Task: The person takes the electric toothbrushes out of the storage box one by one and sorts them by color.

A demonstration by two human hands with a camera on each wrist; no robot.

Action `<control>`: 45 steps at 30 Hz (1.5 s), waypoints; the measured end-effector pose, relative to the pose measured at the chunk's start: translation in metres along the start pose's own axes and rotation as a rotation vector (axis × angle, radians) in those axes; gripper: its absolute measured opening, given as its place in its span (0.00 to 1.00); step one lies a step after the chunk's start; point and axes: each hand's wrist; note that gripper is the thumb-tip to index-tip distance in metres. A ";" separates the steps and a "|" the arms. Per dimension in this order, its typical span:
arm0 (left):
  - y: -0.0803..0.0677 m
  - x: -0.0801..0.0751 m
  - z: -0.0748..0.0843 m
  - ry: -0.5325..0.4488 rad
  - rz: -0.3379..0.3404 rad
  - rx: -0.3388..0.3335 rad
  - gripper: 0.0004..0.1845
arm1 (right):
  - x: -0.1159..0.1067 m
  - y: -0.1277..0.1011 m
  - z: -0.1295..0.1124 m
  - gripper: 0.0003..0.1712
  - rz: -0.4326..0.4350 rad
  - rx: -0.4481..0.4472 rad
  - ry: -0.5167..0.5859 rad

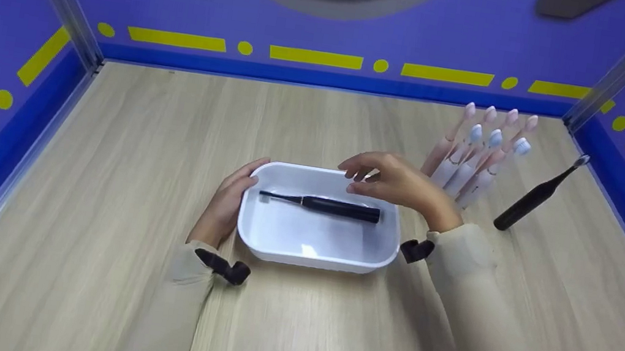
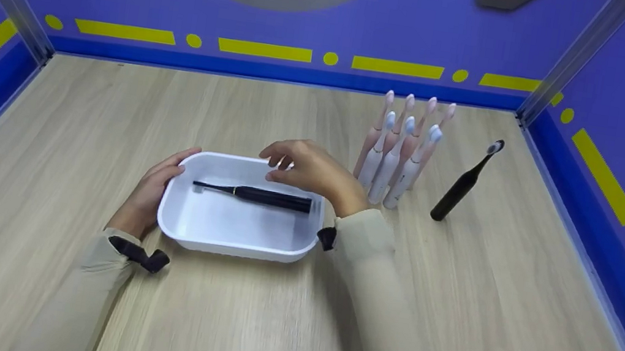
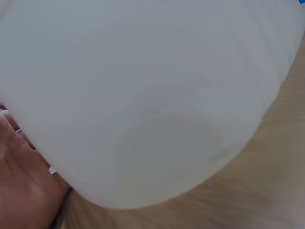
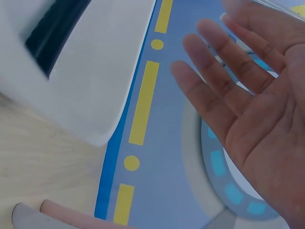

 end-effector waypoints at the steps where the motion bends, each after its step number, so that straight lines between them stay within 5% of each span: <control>1: 0.000 0.000 0.000 -0.001 0.000 0.000 0.25 | 0.001 0.002 0.000 0.21 -0.009 -0.005 -0.006; 13: 0.000 -0.001 0.000 -0.010 -0.007 0.009 0.25 | 0.013 0.017 0.006 0.20 -0.189 0.064 -0.120; 24: 0.000 -0.001 0.000 -0.014 0.005 -0.001 0.24 | 0.024 0.029 0.005 0.22 -0.254 0.095 -0.125; 45: 0.001 0.000 0.000 -0.013 -0.001 0.000 0.25 | 0.039 0.036 0.002 0.24 -0.416 0.334 -0.311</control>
Point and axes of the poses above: each hand's wrist, its own y-axis towards the middle knuckle, its own x-axis out of the palm, z = x × y, and after that the axes turned 14 degrees about -x, right-handed
